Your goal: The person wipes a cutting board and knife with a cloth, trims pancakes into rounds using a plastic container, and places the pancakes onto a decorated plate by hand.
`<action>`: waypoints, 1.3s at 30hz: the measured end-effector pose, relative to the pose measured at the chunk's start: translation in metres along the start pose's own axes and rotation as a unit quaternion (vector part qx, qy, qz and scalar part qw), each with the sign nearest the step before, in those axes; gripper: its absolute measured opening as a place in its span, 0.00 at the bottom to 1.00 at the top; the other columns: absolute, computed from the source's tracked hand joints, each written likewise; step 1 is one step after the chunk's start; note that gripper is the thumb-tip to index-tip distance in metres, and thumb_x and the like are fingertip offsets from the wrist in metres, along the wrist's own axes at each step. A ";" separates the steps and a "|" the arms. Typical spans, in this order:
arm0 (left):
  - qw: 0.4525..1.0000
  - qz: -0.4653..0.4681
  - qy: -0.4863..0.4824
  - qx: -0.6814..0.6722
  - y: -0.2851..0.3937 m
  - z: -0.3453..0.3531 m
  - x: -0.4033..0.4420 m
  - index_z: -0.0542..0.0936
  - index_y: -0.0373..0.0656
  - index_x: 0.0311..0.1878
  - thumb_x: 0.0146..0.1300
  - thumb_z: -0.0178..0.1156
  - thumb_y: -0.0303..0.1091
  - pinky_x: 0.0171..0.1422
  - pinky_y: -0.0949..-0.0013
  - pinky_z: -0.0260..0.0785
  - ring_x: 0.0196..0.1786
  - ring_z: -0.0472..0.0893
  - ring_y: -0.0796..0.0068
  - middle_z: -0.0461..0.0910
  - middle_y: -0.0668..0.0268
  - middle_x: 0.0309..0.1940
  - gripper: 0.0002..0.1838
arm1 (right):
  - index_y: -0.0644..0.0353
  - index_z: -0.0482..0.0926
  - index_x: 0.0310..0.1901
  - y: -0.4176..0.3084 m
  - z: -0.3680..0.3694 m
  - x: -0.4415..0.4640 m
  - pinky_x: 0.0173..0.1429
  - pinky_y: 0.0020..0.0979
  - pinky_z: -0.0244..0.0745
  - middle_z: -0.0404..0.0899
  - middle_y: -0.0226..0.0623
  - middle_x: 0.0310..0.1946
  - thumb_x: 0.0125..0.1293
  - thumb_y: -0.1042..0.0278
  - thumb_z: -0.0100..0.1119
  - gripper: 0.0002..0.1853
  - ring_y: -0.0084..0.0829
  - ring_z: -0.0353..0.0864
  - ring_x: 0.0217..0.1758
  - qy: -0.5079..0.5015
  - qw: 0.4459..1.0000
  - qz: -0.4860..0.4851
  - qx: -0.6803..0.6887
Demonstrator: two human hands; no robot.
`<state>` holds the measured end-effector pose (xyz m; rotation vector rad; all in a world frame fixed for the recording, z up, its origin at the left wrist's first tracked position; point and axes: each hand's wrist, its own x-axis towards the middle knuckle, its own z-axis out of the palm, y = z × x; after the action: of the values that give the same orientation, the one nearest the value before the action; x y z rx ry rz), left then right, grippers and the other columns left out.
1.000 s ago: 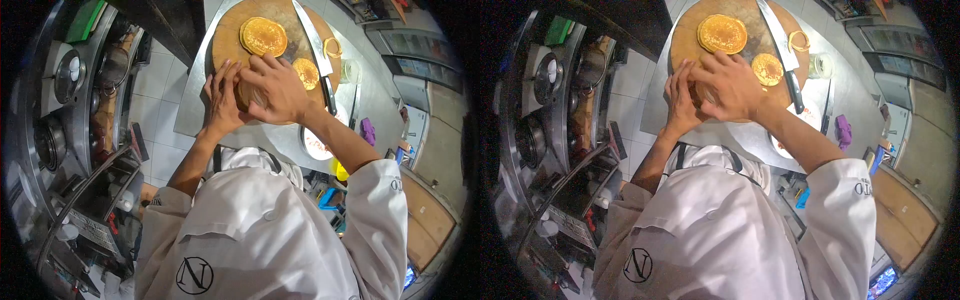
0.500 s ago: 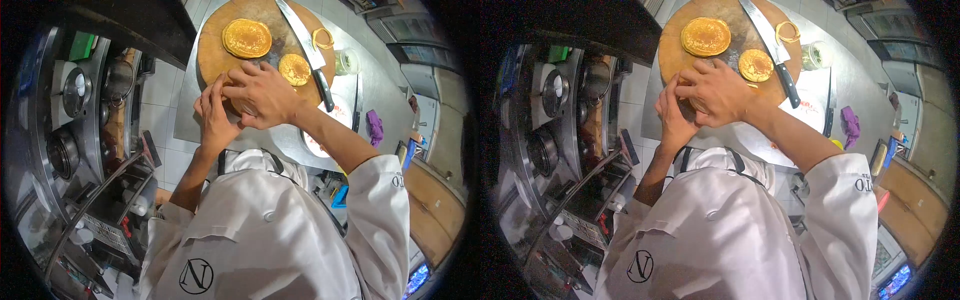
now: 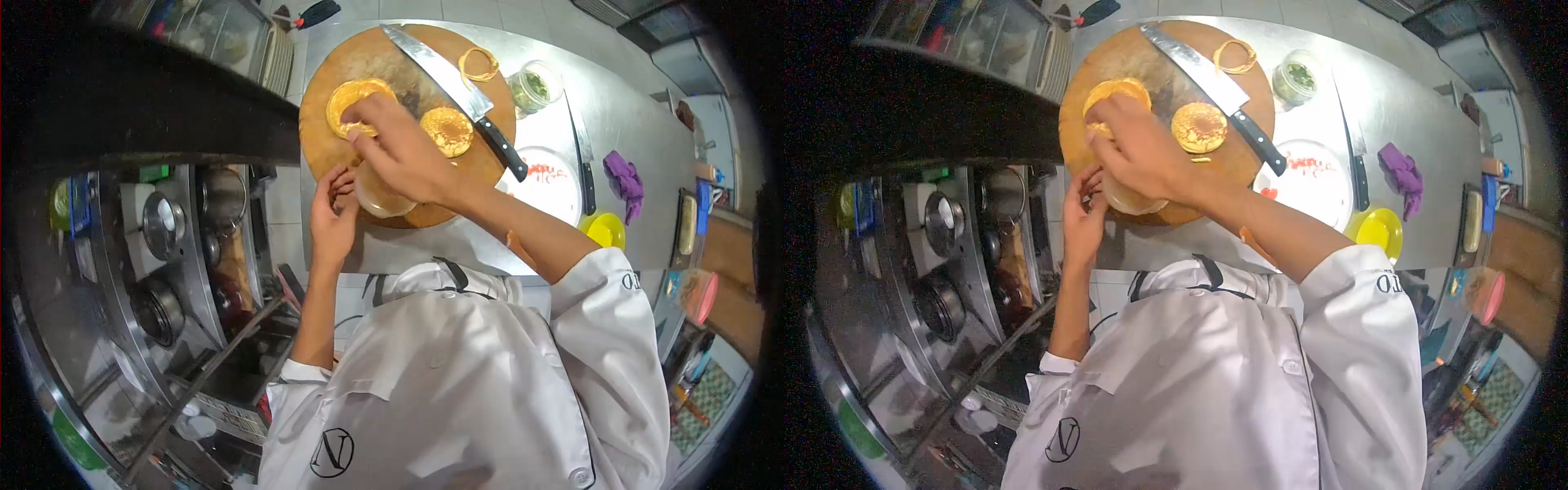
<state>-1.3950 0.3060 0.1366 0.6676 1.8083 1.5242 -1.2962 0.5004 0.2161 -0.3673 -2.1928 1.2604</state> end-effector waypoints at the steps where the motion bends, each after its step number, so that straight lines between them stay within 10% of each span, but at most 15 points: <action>1: 0.999 -0.029 0.003 -0.027 -0.001 -0.001 0.005 0.75 0.35 0.80 0.81 0.64 0.26 0.79 0.63 0.71 0.71 0.81 0.66 0.84 0.54 0.70 0.27 | 0.67 0.82 0.59 0.001 -0.010 0.000 0.68 0.56 0.79 0.84 0.57 0.54 0.80 0.63 0.57 0.16 0.62 0.83 0.61 0.011 1.000 0.002 0.000; 5: 0.992 0.045 0.024 0.113 0.049 0.014 0.013 0.81 0.34 0.74 0.86 0.62 0.41 0.79 0.59 0.71 0.71 0.82 0.59 0.85 0.54 0.70 0.24 | 0.67 0.87 0.50 0.019 -0.056 -0.024 0.54 0.50 0.84 0.89 0.56 0.43 0.78 0.70 0.61 0.10 0.56 0.89 0.45 0.063 0.987 0.099 -0.111; 7: 0.951 0.135 -0.010 0.279 0.077 0.029 0.018 0.81 0.35 0.74 0.85 0.63 0.43 0.79 0.51 0.69 0.72 0.81 0.51 0.85 0.51 0.69 0.25 | 0.68 0.89 0.45 0.031 -0.064 -0.049 0.49 0.49 0.85 0.89 0.56 0.38 0.75 0.72 0.63 0.09 0.58 0.89 0.40 -0.138 0.947 0.205 -0.205; 14: 0.839 0.179 -0.064 0.511 0.081 0.076 0.038 0.82 0.42 0.73 0.88 0.55 0.45 0.71 0.46 0.67 0.68 0.80 0.46 0.85 0.54 0.65 0.22 | 0.71 0.90 0.46 0.018 -0.030 -0.113 0.51 0.39 0.88 0.92 0.47 0.35 0.74 0.69 0.67 0.11 0.37 0.94 0.40 -0.055 0.908 0.415 0.039; 18: 0.817 0.190 -0.047 0.542 0.081 0.077 0.035 0.84 0.44 0.72 0.86 0.55 0.48 0.69 0.47 0.64 0.65 0.79 0.49 0.85 0.57 0.63 0.23 | 0.71 0.89 0.52 0.024 0.008 -0.134 0.52 0.34 0.88 0.93 0.41 0.40 0.76 0.71 0.67 0.11 0.31 0.93 0.42 0.085 0.883 0.445 0.120; 20: 0.819 0.165 -0.060 0.547 0.081 0.077 0.037 0.84 0.44 0.71 0.86 0.54 0.47 0.69 0.47 0.64 0.65 0.79 0.49 0.85 0.57 0.63 0.23 | 0.72 0.87 0.50 0.024 0.018 -0.134 0.52 0.42 0.90 0.93 0.52 0.38 0.70 0.75 0.66 0.11 0.46 0.96 0.42 0.188 0.866 0.427 0.177; 23: 0.818 0.190 -0.057 0.540 0.078 0.077 0.037 0.84 0.44 0.71 0.86 0.54 0.48 0.68 0.46 0.65 0.64 0.79 0.49 0.85 0.58 0.63 0.23 | 0.70 0.84 0.60 0.022 0.004 -0.134 0.49 0.31 0.88 0.90 0.38 0.41 0.75 0.77 0.67 0.15 0.27 0.90 0.40 0.135 0.881 0.427 0.152; 26: 0.822 0.198 -0.048 0.531 0.079 0.079 0.036 0.85 0.45 0.65 0.86 0.54 0.47 0.68 0.44 0.64 0.62 0.79 0.49 0.85 0.59 0.59 0.21 | 0.68 0.83 0.61 0.023 -0.005 -0.137 0.43 0.32 0.85 0.87 0.38 0.37 0.75 0.77 0.67 0.15 0.26 0.87 0.35 0.130 0.950 0.276 0.062; 39: 0.813 0.175 -0.127 0.541 0.085 0.078 0.046 0.83 0.41 0.49 0.84 0.56 0.39 0.53 0.43 0.72 0.50 0.80 0.43 0.79 0.53 0.46 0.12 | 0.65 0.82 0.61 0.026 -0.027 -0.145 0.37 0.25 0.75 0.84 0.31 0.37 0.79 0.80 0.63 0.13 0.19 0.81 0.34 0.181 0.914 0.336 0.139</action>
<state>-1.3680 0.4057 0.2056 1.7088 2.3156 0.3689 -1.1657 0.4602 0.1539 -1.2019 -1.5779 1.6629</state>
